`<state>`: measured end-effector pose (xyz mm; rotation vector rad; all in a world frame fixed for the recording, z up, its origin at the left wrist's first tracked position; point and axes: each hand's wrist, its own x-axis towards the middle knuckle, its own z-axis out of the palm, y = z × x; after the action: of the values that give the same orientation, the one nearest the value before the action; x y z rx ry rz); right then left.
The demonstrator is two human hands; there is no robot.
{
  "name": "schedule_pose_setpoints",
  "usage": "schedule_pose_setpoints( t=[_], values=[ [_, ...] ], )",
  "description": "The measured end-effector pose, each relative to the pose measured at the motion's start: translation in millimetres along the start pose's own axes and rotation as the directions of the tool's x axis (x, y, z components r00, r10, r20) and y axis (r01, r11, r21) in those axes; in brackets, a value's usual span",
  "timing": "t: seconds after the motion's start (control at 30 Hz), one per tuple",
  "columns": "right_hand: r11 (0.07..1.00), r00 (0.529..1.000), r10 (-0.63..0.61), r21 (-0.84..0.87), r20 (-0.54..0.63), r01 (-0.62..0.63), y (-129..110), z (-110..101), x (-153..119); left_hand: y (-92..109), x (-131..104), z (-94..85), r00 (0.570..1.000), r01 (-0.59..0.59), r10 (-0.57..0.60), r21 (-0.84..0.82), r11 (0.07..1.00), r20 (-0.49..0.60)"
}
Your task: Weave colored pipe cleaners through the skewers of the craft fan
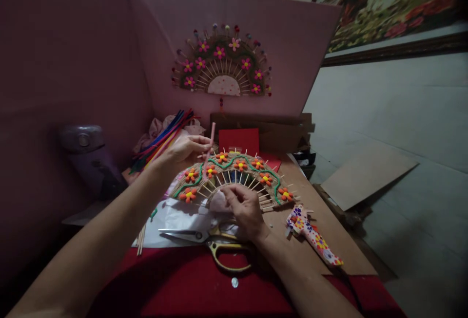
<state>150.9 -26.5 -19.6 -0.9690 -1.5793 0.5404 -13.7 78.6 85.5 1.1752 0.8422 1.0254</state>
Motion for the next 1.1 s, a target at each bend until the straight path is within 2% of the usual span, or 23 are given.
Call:
schedule_pose_setpoints(
  t=[0.03,0.1,0.2,0.3,0.37,0.5,0.57,0.63,0.7,0.8,0.9,1.1],
  values=[
    [0.993,0.997,0.081,0.093,-0.005,-0.080,-0.2,-1.6,2.1,-4.7,-4.9,12.0,0.996,0.006,-0.004,-0.027,1.000,0.084],
    [0.939,0.979,0.201,0.277,0.033,-0.202,0.8,-5.2,5.6,-16.4,-13.1,32.6,0.984,0.006,0.007,-0.075,0.997,0.177],
    [0.821,0.950,0.272,0.478,0.151,-0.311,1.8,-8.4,7.8,-34.3,-20.7,52.4,0.978,-0.036,0.063,-0.136,0.990,0.198],
    [0.768,0.933,0.282,0.530,0.225,-0.360,-0.5,-7.5,7.5,-45.1,-25.4,60.8,0.977,-0.106,0.132,-0.158,0.982,0.164],
    [0.769,0.937,0.298,0.536,0.182,-0.348,-1.8,-6.2,7.7,-48.1,-29.8,62.3,0.976,-0.176,0.188,-0.109,0.978,0.108],
    [0.837,0.949,0.304,0.500,-0.086,-0.223,2.3,-7.1,10.7,-54.5,-43.0,60.6,0.933,-0.350,0.357,0.125,0.928,-0.039],
    [0.866,0.929,0.308,0.466,-0.206,-0.184,5.8,-9.2,12.5,-61.8,-49.5,58.9,0.927,-0.369,0.374,0.204,0.907,0.012],
    [0.870,0.910,0.328,0.457,-0.255,-0.185,8.0,-11.1,13.6,-71.1,-54.4,57.3,0.925,-0.380,0.363,0.246,0.892,0.114],
    [0.862,0.908,0.343,0.466,-0.242,-0.202,8.4,-11.9,13.9,-80.4,-57.6,56.1,0.914,-0.402,0.364,0.280,0.872,0.179],
    [0.840,0.915,0.362,0.489,-0.178,-0.236,7.7,-10.5,13.1,-91.0,-60.2,54.3,0.891,-0.451,0.399,0.332,0.828,0.215],
    [0.818,0.916,0.380,0.509,-0.126,-0.269,7.5,-7.7,11.9,-97.5,-61.3,51.7,0.879,-0.476,0.434,0.369,0.798,0.195],
    [0.771,0.910,0.413,0.541,-0.021,-0.337,5.6,-3.3,9.5,-102.6,-63.6,46.0,0.893,-0.447,0.434,0.342,0.826,0.120]
  ],
)
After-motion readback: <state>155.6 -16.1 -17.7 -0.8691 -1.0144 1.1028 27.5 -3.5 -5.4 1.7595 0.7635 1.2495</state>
